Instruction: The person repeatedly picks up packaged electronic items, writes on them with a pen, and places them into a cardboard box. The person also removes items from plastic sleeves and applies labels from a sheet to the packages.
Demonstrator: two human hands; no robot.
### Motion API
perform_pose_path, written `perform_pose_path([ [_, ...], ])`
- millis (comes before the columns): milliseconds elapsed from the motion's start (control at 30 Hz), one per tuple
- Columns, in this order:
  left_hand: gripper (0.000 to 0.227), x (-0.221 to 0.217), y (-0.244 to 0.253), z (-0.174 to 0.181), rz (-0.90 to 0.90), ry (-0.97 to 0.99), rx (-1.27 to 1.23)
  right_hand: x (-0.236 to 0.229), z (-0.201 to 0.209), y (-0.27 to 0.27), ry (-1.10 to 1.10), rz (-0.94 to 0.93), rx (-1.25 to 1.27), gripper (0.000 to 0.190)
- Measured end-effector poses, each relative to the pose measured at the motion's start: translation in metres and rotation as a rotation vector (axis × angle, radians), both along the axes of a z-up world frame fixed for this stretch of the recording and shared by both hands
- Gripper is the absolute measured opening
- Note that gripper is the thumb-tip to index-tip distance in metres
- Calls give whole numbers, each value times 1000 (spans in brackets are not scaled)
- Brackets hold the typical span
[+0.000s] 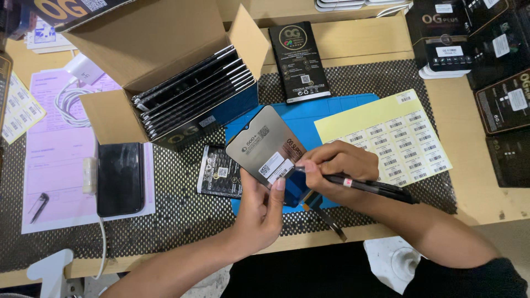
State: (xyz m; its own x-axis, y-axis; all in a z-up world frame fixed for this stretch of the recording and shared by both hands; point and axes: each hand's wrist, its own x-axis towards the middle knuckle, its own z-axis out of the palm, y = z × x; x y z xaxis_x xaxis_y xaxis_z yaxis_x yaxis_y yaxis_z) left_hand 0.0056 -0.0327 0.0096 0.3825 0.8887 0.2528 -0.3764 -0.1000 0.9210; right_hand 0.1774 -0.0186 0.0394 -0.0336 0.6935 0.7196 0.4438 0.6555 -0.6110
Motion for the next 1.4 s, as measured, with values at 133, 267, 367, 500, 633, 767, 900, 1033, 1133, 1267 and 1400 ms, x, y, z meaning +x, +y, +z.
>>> perform_pose_path([
  [133, 56, -2, 0, -5, -19, 1, -29, 4, -8, -6, -150, -155, -218, 36],
  [267, 57, -4, 1, -7, -34, 22, -10, -2, 4, -2, -7, 17, 2, 36],
  [367, 58, -4, 1, -8, -27, 44, 17, -3, 3, -2, -2, 18, 8, 36],
  [500, 59, -6, 3, -2, -37, 94, 14, -6, 2, -3, -32, -49, 39, 34],
  [633, 52, -1, 9, 4, 7, 59, 60, 1, -2, 0, -9, -26, -41, 31],
  [767, 40, -8, 20, 10, 79, 142, -26, 28, -26, 24, 333, 187, -130, 35],
  [900, 33, -12, 29, 15, 90, 116, -89, 51, -11, 34, -325, -147, -696, 25],
  [1033, 32, -14, 35, 11, 114, 101, -169, 47, 5, 41, -637, -140, -943, 23],
  [1133, 33, -17, 36, 4, 18, 181, -141, 46, 4, 42, -810, -225, -1003, 33],
  [1267, 37, -15, 35, 8, -43, 218, -80, 54, -16, 41, -369, -56, -632, 41],
  [1400, 41, -14, 34, 4, -104, 313, -60, 48, -29, 35, 304, 464, -686, 70],
])
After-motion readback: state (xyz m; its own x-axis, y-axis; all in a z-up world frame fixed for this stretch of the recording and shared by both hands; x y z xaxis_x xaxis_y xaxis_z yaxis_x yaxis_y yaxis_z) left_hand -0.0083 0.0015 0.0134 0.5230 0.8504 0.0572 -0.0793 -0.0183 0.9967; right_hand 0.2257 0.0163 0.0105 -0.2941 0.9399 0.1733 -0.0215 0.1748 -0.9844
